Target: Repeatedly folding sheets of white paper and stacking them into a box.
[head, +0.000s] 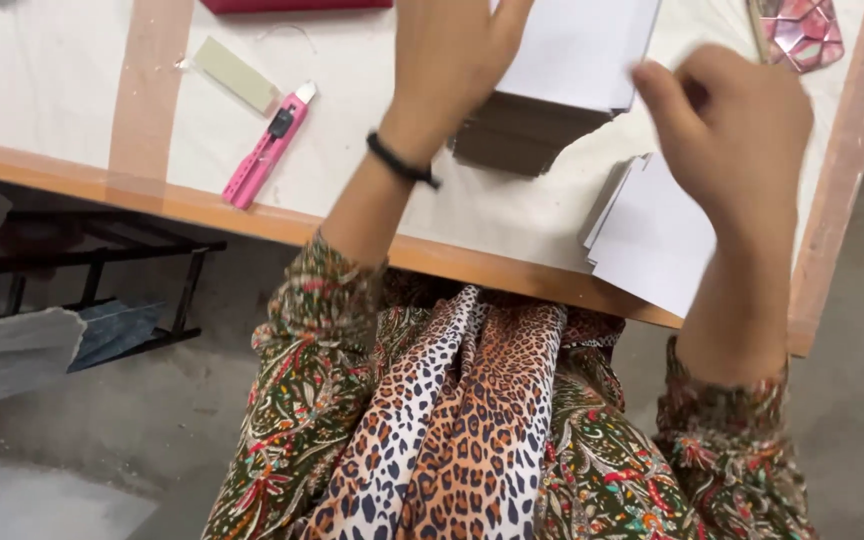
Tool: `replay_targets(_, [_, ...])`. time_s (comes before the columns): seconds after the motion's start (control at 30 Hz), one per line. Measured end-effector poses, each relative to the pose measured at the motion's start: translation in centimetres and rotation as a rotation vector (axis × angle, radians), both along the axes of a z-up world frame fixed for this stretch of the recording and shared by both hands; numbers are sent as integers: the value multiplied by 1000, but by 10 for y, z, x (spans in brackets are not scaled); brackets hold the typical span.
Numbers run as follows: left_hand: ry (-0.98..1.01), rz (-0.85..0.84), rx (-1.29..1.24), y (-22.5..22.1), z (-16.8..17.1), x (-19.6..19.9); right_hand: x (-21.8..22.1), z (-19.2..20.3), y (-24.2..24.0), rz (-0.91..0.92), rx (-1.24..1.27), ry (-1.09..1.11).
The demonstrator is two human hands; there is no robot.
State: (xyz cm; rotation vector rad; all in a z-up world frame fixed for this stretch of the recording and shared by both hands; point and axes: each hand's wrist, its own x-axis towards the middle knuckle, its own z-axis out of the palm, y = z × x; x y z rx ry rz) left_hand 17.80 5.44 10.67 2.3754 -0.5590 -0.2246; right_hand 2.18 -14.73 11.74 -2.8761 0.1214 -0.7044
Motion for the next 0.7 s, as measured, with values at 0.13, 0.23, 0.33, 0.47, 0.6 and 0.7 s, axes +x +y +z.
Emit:
replay_targets(0.13, [-482, -125, -591, 9, -46, -85, -81, -36, -20, -282, 576, 5])
replay_targets(0.23, [-279, -322, -656, -18, -96, -150, -144, -102, -25, -449, 407, 58])
replay_targets(0.33, [-65, -351, -340, -46, -127, -175, -169, -145, -9, -489, 374, 205])
replay_targets(0.47, [36, -343, -73, -53, -113, -177, -174, -119, 4, -434, 296, 158])
replay_targets(0.6, [-111, -358, -227, -31, -64, -174, -160, -59, 1, -364, 488, 56])
replay_targets(0.7, [334, -366, -634, -25, -18, -154, -167, -56, -15, -125, 1159, -114])
